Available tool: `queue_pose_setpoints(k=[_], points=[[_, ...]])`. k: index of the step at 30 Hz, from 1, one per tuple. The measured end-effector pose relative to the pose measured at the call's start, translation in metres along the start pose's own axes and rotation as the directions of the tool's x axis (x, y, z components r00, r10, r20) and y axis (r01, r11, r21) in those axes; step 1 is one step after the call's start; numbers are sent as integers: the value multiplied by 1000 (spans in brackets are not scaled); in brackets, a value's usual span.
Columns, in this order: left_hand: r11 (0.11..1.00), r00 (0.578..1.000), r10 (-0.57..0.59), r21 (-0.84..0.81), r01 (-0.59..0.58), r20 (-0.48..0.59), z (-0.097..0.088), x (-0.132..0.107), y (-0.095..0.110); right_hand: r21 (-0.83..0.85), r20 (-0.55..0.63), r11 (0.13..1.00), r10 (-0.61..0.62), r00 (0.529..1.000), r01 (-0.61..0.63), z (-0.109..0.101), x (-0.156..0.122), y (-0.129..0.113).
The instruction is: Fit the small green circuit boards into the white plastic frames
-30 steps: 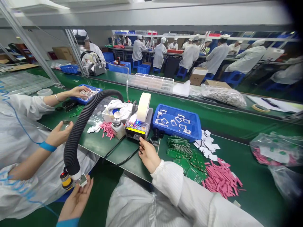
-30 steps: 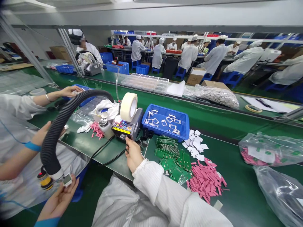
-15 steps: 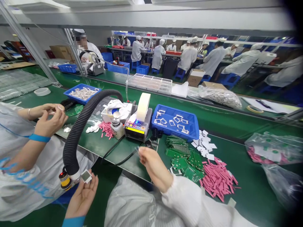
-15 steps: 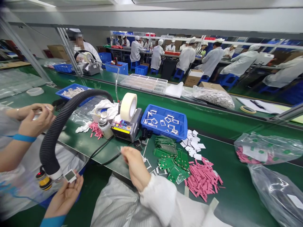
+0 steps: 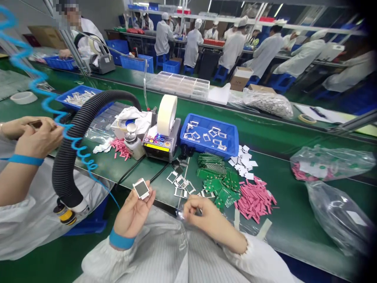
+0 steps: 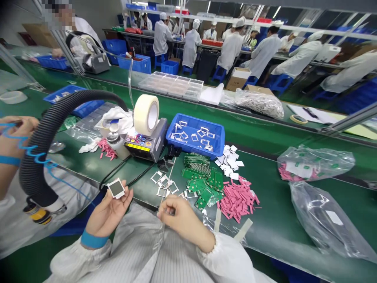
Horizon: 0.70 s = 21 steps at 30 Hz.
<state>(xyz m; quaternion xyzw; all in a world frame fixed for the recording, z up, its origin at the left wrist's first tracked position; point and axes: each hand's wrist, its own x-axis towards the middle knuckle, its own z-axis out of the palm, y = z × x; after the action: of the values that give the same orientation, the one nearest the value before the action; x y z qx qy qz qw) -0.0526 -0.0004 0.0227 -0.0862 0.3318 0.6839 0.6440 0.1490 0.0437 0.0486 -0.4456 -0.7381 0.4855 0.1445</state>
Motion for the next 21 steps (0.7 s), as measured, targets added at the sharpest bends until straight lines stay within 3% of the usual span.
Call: queue_pose_setpoints(k=[3,7,9,11,14,18,21], points=[[999,997,-50,18,52,-64,-6,4,-4,-264,-102,962,41,994,-67,13,-1,29],[997,992,-70,12,71,-106,-12,8,-8,-300,-185,952,8,983,-64,13,5,28],[998,992,-61,13,63,-110,-16,9,-8,-127,-195,991,24,981,-50,7,14,14],[998,993,-57,24,60,-99,-21,9,-9,234,-215,970,112,970,-60,3,32,-4],[997,995,-60,52,64,-76,-27,8,-10,658,-214,748,296,931,-87,8,70,-26],[996,995,-64,58,68,-74,-29,5,-10,842,-174,522,501,848,-136,26,116,-39],[997,995,-67,44,70,-77,-32,4,-6,917,-135,377,597,791,-128,36,132,-43]])
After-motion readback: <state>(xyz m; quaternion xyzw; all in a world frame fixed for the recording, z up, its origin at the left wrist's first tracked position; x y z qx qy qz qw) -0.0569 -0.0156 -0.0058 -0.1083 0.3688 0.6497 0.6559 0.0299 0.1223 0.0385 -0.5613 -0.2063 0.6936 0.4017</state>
